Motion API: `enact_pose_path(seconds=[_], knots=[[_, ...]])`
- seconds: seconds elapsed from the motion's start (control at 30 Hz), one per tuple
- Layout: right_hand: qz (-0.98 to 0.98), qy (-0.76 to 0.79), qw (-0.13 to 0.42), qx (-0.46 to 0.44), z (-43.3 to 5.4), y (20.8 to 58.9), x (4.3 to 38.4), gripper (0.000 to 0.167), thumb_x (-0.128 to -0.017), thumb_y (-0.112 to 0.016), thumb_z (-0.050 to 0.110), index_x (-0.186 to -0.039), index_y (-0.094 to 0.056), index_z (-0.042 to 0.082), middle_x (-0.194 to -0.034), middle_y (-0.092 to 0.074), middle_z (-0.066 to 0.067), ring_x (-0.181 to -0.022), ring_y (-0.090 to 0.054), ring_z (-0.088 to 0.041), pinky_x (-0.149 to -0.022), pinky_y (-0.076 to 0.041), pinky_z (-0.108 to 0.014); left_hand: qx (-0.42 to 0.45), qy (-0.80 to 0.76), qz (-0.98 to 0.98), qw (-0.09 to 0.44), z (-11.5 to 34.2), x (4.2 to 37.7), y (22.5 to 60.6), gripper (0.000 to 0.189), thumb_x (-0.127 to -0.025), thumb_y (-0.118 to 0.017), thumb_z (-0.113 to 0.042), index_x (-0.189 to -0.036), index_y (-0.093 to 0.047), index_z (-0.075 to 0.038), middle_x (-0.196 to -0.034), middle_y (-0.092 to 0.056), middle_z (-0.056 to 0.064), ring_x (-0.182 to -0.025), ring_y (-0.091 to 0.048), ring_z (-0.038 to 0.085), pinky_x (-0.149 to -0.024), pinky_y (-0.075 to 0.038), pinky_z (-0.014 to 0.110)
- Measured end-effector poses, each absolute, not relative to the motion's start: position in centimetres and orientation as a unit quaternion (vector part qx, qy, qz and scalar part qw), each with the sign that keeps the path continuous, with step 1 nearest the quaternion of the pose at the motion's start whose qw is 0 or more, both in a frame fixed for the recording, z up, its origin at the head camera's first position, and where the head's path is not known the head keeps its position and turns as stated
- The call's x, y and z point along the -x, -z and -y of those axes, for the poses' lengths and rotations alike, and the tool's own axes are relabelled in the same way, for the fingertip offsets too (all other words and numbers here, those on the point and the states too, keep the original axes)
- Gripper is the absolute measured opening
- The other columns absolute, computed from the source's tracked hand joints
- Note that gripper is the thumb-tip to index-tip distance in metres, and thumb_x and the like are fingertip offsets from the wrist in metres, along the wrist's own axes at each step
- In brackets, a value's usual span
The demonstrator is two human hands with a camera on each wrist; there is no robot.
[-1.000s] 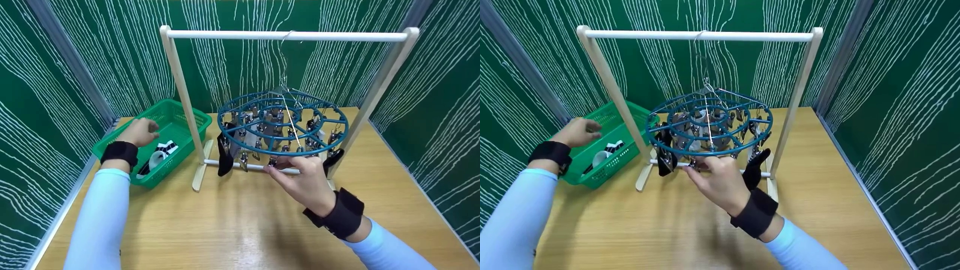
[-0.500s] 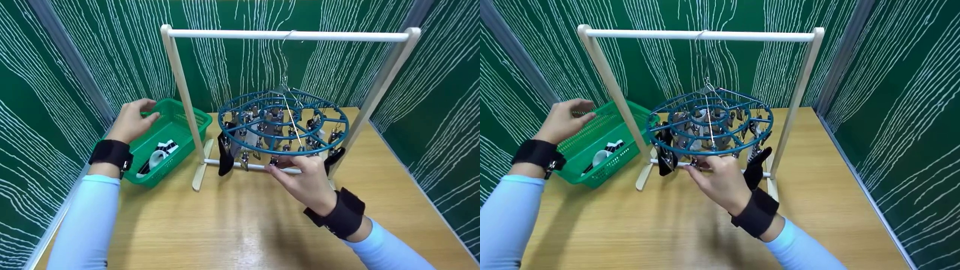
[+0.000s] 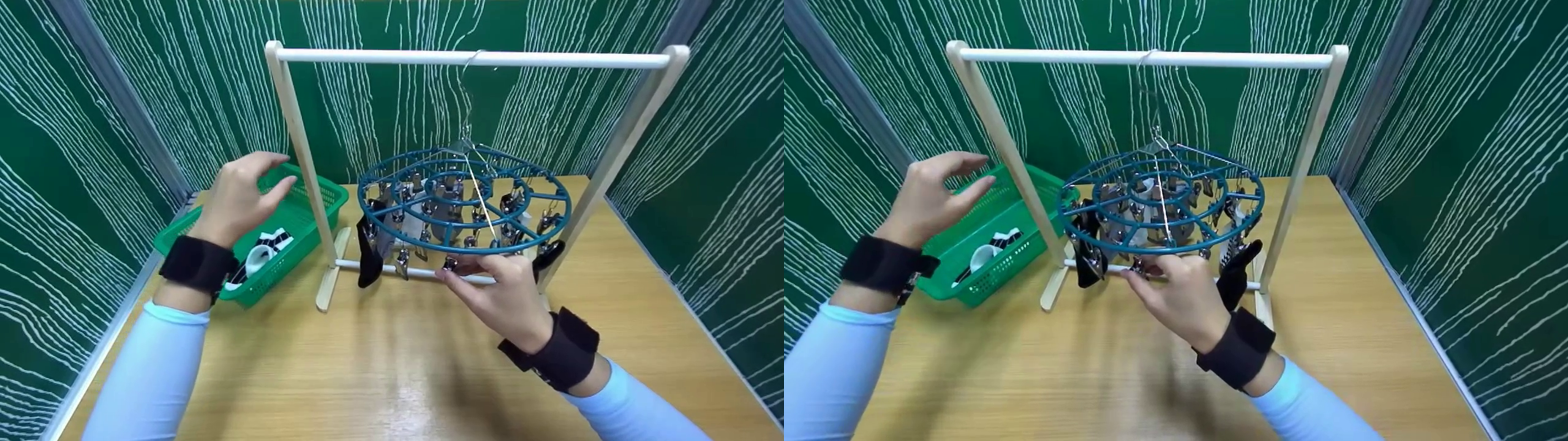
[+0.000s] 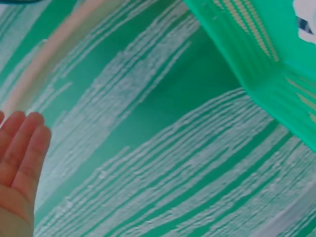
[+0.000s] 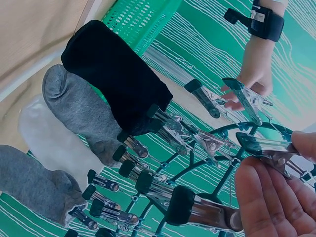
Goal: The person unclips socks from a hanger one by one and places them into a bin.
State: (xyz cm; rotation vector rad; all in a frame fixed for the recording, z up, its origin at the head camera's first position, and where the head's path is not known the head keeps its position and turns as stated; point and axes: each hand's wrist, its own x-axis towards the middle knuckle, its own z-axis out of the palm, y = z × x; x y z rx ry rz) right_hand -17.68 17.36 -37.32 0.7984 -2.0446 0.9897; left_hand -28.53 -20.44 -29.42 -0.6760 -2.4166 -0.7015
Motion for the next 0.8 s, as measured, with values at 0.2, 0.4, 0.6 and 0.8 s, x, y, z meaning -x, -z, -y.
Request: enact_pose_path(seconds=[0.2, 0.4, 0.6, 0.8], knots=[[0.791, -0.385, 0.361, -0.309, -17.4, 37.3, 17.7, 0.021, -0.08, -0.092, -0.002, -0.097, -0.08, -0.001, -0.086, -0.083, -0.009, -0.071, -0.08, -0.019, -0.077, -0.06, -0.011, 0.304, 0.239, 0.866, 0.316, 18.5, 27.1, 29.2, 0.033, -0.102, -0.077, -0.014, -0.13, -0.074, 0.003, -0.13, -0.077, 0.021, -0.124, -0.074, 0.036, -0.109, -0.06, 0.05], [0.797, -0.386, 0.353, -0.302, -17.3, 37.3, 17.7, 0.02, -0.081, -0.092, -0.001, -0.096, -0.08, -0.001, -0.085, -0.083, -0.009, -0.071, -0.08, -0.02, -0.079, -0.059, -0.009, 0.362, 0.219, 0.845, 0.328, 16.5, 25.9, 29.0, 0.034, -0.101, -0.079, -0.017, -0.129, -0.076, 0.001, -0.128, -0.078, 0.02, -0.117, -0.077, 0.035, -0.103, -0.064, 0.048], [0.795, -0.387, 0.356, -0.304, -17.3, 37.4, 17.7, 0.02, -0.08, -0.092, -0.002, -0.096, -0.079, 0.0, -0.085, -0.083, -0.01, -0.071, -0.08, -0.021, -0.079, -0.06, -0.01, 0.413, 0.199, 0.825, 0.329, 14.3, 24.7, 29.2, 0.033, -0.101, -0.079, -0.018, -0.127, -0.076, 0.002, -0.125, -0.079, 0.02, -0.115, -0.078, 0.034, -0.101, -0.064, 0.047], [0.791, -0.387, 0.363, -0.305, -17.4, 37.4, 17.7, 0.02, -0.078, -0.092, -0.005, -0.093, -0.079, 0.001, -0.081, -0.082, -0.01, -0.069, -0.079, -0.023, -0.077, -0.061, -0.011, 0.473, 0.179, 0.786, 0.355, 11.9, 23.5, 29.4, 0.029, -0.098, -0.083, -0.021, -0.119, -0.08, 0.0, -0.117, -0.082, 0.017, -0.108, -0.08, 0.03, -0.096, -0.067, 0.041]])
